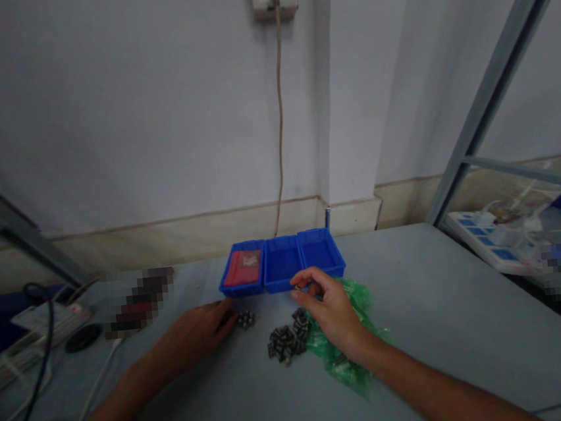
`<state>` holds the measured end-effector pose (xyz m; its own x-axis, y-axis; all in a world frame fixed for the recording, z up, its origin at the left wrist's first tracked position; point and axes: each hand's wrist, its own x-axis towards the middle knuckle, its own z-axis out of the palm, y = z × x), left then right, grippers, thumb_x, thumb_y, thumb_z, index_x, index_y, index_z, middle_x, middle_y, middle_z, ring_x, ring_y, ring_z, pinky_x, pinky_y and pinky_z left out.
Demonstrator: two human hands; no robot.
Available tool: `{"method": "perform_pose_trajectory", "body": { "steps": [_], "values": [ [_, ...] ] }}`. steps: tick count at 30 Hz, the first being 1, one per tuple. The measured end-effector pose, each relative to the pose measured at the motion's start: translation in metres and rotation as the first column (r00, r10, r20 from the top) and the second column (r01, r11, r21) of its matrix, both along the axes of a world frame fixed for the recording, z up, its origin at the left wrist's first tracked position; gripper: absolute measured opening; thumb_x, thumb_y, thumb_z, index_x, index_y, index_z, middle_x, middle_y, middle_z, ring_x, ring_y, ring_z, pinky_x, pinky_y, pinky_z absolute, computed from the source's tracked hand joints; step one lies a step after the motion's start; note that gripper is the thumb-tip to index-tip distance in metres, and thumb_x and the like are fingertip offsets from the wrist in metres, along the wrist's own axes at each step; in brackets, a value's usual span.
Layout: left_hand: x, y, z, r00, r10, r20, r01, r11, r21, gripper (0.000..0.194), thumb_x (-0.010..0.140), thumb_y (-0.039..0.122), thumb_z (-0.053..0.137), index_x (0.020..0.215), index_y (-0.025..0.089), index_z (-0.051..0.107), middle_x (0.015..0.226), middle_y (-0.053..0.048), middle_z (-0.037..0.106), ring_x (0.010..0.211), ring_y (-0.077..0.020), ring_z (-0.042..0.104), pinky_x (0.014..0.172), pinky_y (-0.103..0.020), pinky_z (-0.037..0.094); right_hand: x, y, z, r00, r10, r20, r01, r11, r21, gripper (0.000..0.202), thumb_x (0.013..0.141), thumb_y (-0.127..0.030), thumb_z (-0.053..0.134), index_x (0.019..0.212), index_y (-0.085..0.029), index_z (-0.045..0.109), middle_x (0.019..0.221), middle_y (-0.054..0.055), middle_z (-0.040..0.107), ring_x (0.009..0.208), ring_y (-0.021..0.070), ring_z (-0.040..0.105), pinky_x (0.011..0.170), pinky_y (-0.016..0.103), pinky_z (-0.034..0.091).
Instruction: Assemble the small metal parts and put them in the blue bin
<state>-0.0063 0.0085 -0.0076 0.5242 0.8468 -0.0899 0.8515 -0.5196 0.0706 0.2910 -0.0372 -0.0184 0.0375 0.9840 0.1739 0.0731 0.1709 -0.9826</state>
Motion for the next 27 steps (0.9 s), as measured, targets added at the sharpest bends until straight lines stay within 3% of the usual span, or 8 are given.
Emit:
{"method": "perform_pose_trajectory", "body": {
  "steps": [27],
  "values": [
    [0.0017, -0.0021, 0.0033, 1.0, 0.004, -0.011, -0.004, 1.0, 0.0, 0.031, 0.111, 0.036, 0.036, 0.107, 0.019, 0.061, 0.101, -0.013, 0.075, 0.089, -0.03, 0.074, 0.08, -0.041, 0.053, -0.0011, -0.0013, 0.0007, 0.999, 0.009, -0.041, -0.01, 1.0, -0.008, 0.021, 0.09, -0.039, 0.079, 0.103, -0.025, 0.074, 0.066, -0.005, 0.048, 0.053, 0.0128, 0.039, 0.047, 0.026, 0.028]
  ]
}}
